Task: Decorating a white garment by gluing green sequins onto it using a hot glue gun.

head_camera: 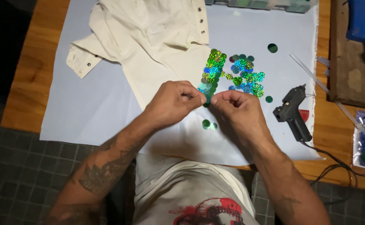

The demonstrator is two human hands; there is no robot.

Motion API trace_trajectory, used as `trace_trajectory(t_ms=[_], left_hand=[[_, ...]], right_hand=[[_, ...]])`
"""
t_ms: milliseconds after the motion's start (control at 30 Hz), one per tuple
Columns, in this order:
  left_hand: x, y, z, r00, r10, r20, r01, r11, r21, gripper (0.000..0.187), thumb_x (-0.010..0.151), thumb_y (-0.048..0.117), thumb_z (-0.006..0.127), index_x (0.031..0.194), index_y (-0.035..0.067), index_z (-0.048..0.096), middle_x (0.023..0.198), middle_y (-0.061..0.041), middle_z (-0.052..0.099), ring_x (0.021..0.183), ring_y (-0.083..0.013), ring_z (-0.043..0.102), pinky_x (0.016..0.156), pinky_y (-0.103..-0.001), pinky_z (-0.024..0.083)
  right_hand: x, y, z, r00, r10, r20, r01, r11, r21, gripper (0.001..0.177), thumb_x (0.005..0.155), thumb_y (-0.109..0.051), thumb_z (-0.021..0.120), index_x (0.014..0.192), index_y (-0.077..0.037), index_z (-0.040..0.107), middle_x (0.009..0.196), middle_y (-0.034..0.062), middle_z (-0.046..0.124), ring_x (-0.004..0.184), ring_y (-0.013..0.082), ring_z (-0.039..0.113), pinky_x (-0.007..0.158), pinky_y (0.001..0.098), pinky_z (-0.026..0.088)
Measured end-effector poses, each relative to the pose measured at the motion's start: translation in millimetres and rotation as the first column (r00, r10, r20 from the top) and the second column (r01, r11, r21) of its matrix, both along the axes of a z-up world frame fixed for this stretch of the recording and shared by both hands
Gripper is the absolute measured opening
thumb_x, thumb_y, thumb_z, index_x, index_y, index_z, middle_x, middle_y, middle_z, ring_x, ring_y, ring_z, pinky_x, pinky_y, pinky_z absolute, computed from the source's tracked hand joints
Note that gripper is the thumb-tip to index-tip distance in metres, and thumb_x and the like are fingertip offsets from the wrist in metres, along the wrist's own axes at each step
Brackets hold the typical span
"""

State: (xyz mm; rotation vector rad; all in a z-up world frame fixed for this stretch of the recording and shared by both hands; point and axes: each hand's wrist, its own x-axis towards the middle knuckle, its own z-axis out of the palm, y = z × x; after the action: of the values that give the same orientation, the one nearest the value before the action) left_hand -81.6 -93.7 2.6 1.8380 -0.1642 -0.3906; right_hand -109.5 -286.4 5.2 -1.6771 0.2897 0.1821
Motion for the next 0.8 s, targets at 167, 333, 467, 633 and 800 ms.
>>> trace_trajectory(t_ms=[167, 333, 467, 633, 800], left_hand=[[2.5, 5.7, 1.0, 0.996, -0.067, 0.055, 0.063, 0.996, 0.066, 0.014, 0.085, 0.015, 0.069, 0.088, 0.011, 0.082, 0.085, -0.004, 0.073, 0.064, -0.0112, 0.056, 0.061, -0.028, 0.049], [6.8, 23.4, -3.0, 0.964, -0.074, 0.255, 0.027, 0.983, 0.183, 0.015, 0.089, 0.016, 0.070, 0.096, 0.010, 0.082, 0.093, -0.010, 0.074, 0.073, -0.0271, 0.069, 0.065, -0.036, 0.054], [4.5, 31.9, -14.7, 0.927, -0.114, 0.358, 0.029, 0.972, 0.234, 0.016, 0.093, 0.015, 0.070, 0.103, 0.011, 0.080, 0.095, -0.008, 0.073, 0.078, -0.0260, 0.069, 0.071, -0.037, 0.055], [1.0, 34.5, -9.9, 0.906, -0.190, 0.378, 0.079, 0.954, 0.290, 0.015, 0.094, 0.016, 0.068, 0.103, 0.011, 0.079, 0.097, -0.007, 0.069, 0.085, -0.0277, 0.068, 0.075, -0.038, 0.055], [4.6, 27.7, -15.4, 0.875, -0.283, 0.392, 0.149, 0.929, 0.338, 0.011, 0.093, 0.019, 0.072, 0.101, 0.014, 0.078, 0.092, -0.001, 0.059, 0.091, -0.0243, 0.061, 0.079, -0.035, 0.052]], right_hand=[[-10.8, 11.5, 6.8, 0.994, -0.054, -0.091, 0.053, 0.999, -0.012, 0.008, 0.083, -0.008, 0.076, 0.087, -0.002, 0.078, 0.054, 0.0054, 0.055, 0.048, 0.0113, 0.053, 0.044, 0.0230, 0.045], [-9.4, 9.9, -3.9, 0.990, -0.041, -0.136, 0.006, 0.970, -0.245, 0.013, 0.086, -0.018, 0.076, 0.089, -0.006, 0.080, 0.058, 0.0030, 0.061, 0.053, 0.0098, 0.053, 0.048, 0.0232, 0.044], [-10.3, 18.1, -3.1, 0.975, -0.051, -0.215, -0.020, 0.948, -0.318, 0.014, 0.084, -0.019, 0.077, 0.086, -0.006, 0.080, 0.059, 0.0033, 0.063, 0.053, 0.0117, 0.055, 0.050, 0.0256, 0.047], [-6.9, 22.2, -2.2, 0.966, -0.029, -0.255, -0.076, 0.917, -0.392, 0.015, 0.085, -0.020, 0.073, 0.086, -0.007, 0.080, 0.060, 0.0031, 0.064, 0.056, 0.0154, 0.059, 0.056, 0.0290, 0.050], [-11.6, 20.1, 6.5, 0.980, 0.055, -0.190, -0.124, 0.919, -0.374, 0.017, 0.088, -0.021, 0.073, 0.089, -0.006, 0.080, 0.062, 0.0030, 0.062, 0.063, 0.0155, 0.059, 0.060, 0.0303, 0.051]])
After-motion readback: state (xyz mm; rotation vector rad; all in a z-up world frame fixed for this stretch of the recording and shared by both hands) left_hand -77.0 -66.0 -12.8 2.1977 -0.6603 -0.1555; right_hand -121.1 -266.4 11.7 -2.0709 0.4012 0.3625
